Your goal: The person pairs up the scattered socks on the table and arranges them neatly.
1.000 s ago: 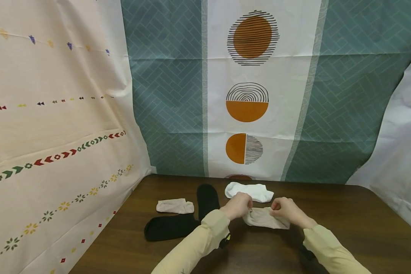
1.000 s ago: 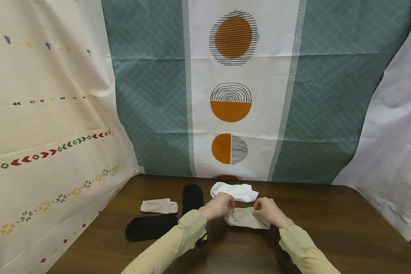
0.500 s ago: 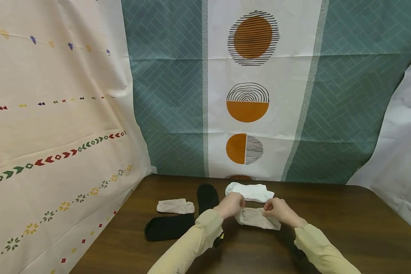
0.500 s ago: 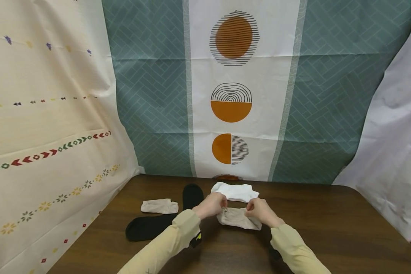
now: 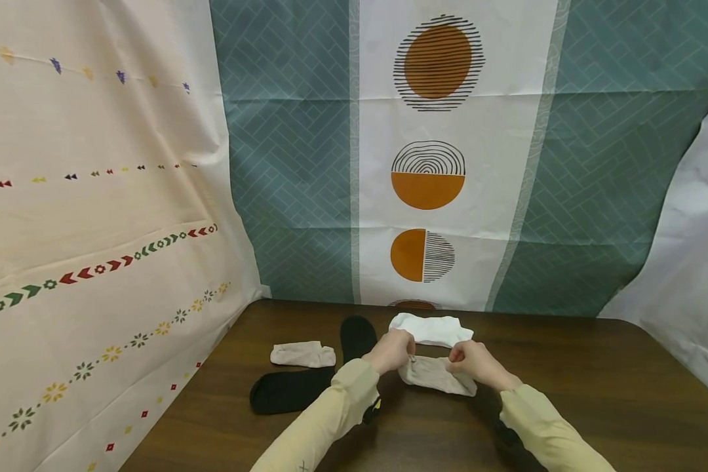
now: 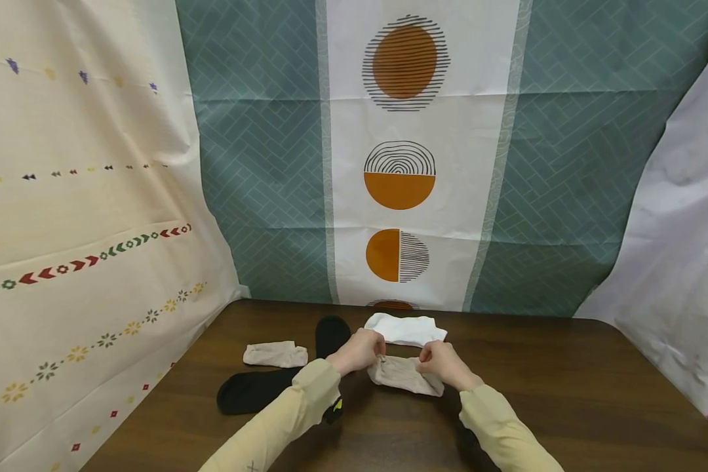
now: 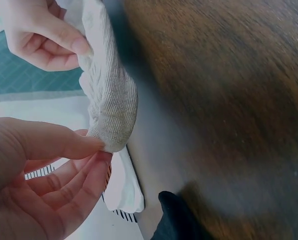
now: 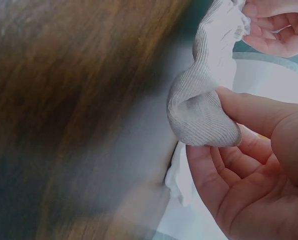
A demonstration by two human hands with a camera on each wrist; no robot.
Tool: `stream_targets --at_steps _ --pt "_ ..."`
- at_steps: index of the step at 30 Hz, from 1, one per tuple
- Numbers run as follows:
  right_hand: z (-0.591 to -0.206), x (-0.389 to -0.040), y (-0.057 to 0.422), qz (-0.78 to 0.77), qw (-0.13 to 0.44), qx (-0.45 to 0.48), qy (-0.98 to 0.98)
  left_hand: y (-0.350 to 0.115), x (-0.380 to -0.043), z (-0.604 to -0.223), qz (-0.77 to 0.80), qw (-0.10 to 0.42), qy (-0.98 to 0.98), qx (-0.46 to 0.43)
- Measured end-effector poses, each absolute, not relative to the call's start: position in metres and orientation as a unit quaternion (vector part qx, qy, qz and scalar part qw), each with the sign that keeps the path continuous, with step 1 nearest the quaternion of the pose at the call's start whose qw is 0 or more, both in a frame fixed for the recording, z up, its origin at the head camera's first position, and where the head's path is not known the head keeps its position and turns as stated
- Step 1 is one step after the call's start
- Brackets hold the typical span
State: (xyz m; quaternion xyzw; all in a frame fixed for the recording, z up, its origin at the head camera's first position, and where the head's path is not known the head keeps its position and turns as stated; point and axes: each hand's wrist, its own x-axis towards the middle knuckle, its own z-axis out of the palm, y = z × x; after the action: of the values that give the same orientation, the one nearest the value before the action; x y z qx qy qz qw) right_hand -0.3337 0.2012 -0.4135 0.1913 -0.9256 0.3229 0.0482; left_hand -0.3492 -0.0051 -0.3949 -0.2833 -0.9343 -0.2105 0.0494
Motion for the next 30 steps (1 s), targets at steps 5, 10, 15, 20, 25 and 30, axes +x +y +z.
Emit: stream_targets --at_steps 5,10,15,20,25,30 --pt "-0.4147 -0.3337 0.2000 0.324 0.046 0.187 -0.926 -0.0044 -0.3507 -0.3969 -0.209 0.049 -0.936 -0.278" --pt "-0.4138 -0.3318 0.1999 0.326 0.046 0.185 -0.926 -0.0026 -0.3500 -0.3976 -0.209 0.046 -0.937 -0.275" --pt "-0.4150 -0.3319 0.2003 0.323 0.045 0.178 -0.928 -0.0011 -0.3502 -0.4006 -0.208 0.048 -0.938 -0.273" --pt "-0.4180 -0.3334 0.2019 0.319 0.042 0.178 -0.930 -0.0003 -0.3499 -0.4035 -0.201 0.054 -0.939 -0.276" --pt "-0.4186 -0.3328 0.2041 0.311 0.041 0.186 -0.931 0.0005 -0.3484 -0.4026 -0.200 0.047 -0.940 -0.271" --pt "-0.4175 -0.3325 0.2060 0.306 0.037 0.184 -0.933 0.0013 -0.3482 -0.4009 -0.208 0.048 -0.940 -0.267"
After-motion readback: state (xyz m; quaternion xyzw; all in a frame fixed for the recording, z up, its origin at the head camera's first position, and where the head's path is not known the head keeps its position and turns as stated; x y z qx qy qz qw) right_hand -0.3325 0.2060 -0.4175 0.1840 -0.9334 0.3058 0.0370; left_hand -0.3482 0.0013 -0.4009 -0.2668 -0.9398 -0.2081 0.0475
